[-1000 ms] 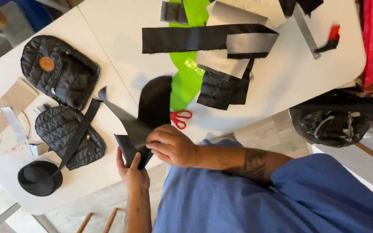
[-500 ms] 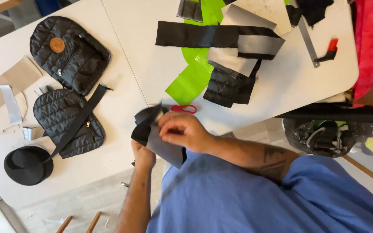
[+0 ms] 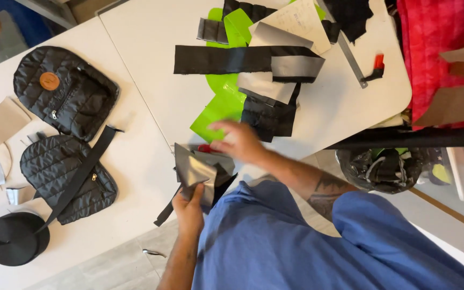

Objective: Cutting fabric components and sewing them together to assemble the main body of a bag.

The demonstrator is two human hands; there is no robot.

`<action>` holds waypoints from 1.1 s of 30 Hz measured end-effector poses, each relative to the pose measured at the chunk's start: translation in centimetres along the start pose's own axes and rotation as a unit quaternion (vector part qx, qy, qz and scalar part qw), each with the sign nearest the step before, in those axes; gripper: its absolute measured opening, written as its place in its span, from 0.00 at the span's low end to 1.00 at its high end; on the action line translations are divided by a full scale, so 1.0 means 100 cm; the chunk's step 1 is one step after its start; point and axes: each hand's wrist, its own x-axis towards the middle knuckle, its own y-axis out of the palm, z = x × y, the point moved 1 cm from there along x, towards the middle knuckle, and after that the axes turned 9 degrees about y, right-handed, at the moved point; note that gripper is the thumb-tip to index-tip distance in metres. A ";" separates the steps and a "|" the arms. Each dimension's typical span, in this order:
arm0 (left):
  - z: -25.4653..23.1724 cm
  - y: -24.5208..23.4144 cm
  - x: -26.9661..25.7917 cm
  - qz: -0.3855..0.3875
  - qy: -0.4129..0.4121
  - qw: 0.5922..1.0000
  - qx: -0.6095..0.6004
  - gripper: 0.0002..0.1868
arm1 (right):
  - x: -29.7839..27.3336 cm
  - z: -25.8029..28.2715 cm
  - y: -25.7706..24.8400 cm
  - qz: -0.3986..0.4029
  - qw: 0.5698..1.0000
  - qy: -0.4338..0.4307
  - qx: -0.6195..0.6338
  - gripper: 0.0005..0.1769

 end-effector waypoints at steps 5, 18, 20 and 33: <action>0.013 -0.058 0.002 -0.095 -0.066 0.992 0.052 0.09 | 0.041 -0.101 -0.179 -0.168 0.901 0.162 -0.366 0.36; 0.028 -0.069 -0.021 -0.159 -0.095 0.981 0.054 0.10 | 0.095 -0.020 -0.041 -0.216 0.930 -0.107 -0.277 0.16; 0.021 -0.063 -0.019 -0.143 -0.085 0.985 0.049 0.10 | 0.108 -0.006 0.035 -0.178 0.954 -0.145 -0.193 0.17; 0.072 -0.109 -0.058 -0.211 -0.116 0.956 0.167 0.15 | 0.227 -0.118 0.008 -0.052 0.962 -0.101 -0.247 0.27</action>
